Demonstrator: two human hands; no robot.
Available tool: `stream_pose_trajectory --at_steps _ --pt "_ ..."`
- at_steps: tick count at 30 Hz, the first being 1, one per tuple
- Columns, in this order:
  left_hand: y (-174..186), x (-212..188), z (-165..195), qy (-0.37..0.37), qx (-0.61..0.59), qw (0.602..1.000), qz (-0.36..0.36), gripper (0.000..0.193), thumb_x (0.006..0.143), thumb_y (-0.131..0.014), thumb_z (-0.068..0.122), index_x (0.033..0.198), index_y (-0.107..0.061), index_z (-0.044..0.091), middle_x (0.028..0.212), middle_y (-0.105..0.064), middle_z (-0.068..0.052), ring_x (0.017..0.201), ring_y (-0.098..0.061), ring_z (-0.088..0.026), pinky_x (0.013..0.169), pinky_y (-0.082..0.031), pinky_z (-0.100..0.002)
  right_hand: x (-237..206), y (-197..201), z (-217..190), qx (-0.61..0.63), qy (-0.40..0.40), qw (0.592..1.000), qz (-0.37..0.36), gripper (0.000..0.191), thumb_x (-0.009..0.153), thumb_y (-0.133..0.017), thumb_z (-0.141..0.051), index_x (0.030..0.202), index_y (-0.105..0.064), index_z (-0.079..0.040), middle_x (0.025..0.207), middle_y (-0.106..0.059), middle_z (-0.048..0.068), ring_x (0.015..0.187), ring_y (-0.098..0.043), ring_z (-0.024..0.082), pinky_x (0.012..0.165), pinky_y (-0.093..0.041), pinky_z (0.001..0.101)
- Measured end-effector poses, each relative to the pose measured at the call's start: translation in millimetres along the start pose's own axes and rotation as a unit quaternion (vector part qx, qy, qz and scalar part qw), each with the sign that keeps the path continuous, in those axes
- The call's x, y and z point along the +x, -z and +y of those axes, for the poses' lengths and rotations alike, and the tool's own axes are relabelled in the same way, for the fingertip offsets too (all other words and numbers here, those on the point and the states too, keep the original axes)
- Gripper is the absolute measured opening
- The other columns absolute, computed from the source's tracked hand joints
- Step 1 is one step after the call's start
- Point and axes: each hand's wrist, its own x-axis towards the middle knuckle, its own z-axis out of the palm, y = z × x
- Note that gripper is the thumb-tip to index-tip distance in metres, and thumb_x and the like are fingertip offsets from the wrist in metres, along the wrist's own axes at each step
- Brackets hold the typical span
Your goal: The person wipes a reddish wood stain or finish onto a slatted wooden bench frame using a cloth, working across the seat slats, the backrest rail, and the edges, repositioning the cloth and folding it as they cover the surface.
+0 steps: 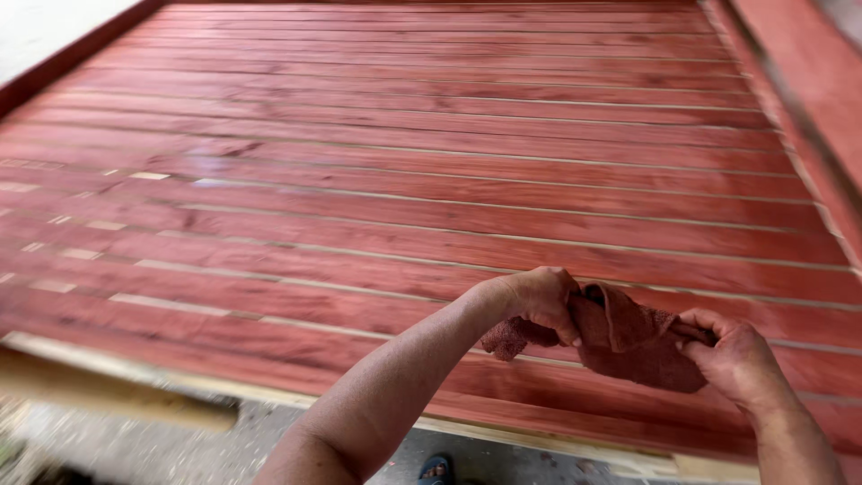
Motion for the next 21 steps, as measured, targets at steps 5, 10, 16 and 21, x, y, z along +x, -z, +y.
stream_pose_trajectory --at_steps 5,10,16,21 --pt "-52 68 67 -0.124 0.027 0.99 -0.06 0.051 0.055 -0.088 0.029 0.101 -0.079 0.008 0.094 -0.081 -0.015 0.087 -0.078 -0.028 0.073 -0.063 -0.041 -36 97 67 -0.358 0.075 0.902 0.231 0.034 0.072 -0.073 -0.005 0.104 -0.082 -0.014 0.115 -0.077 0.006 0.102 -0.071 0.028 0.093 -0.054 0.0422" --pt "-116 122 154 -0.152 0.066 0.986 -0.014 0.047 0.06 -0.085 0.034 0.097 -0.08 0.006 0.096 -0.08 -0.016 0.088 -0.078 -0.029 0.077 -0.064 -0.041 -67 172 133 -0.422 0.088 0.826 0.364 0.02 0.088 -0.066 -0.006 0.101 -0.078 -0.016 0.11 -0.075 0.004 0.108 -0.069 0.025 0.102 -0.054 0.0361" --pt "-185 157 210 -0.133 0.101 0.983 0.072 0.039 0.088 -0.063 0.023 0.122 -0.072 0.007 0.138 -0.057 -0.022 0.119 -0.066 -0.037 0.096 -0.057 -0.044 -83 195 170 -0.486 0.11 0.793 0.35 0.026 0.083 -0.072 -0.012 0.11 -0.073 -0.013 0.117 -0.071 0.009 0.116 -0.063 0.03 0.11 -0.047 0.04" --pt "-217 165 205 -0.089 0.132 0.987 0.007 0.041 0.094 -0.057 0.021 0.132 -0.067 0.007 0.145 -0.051 -0.02 0.128 -0.06 -0.038 0.102 -0.053 -0.045 -84 180 149 -0.535 -0.032 0.824 0.184 0.035 0.092 -0.071 -0.033 0.119 -0.07 -0.011 0.127 -0.067 0.017 0.125 -0.059 0.036 0.107 -0.046 0.0461"
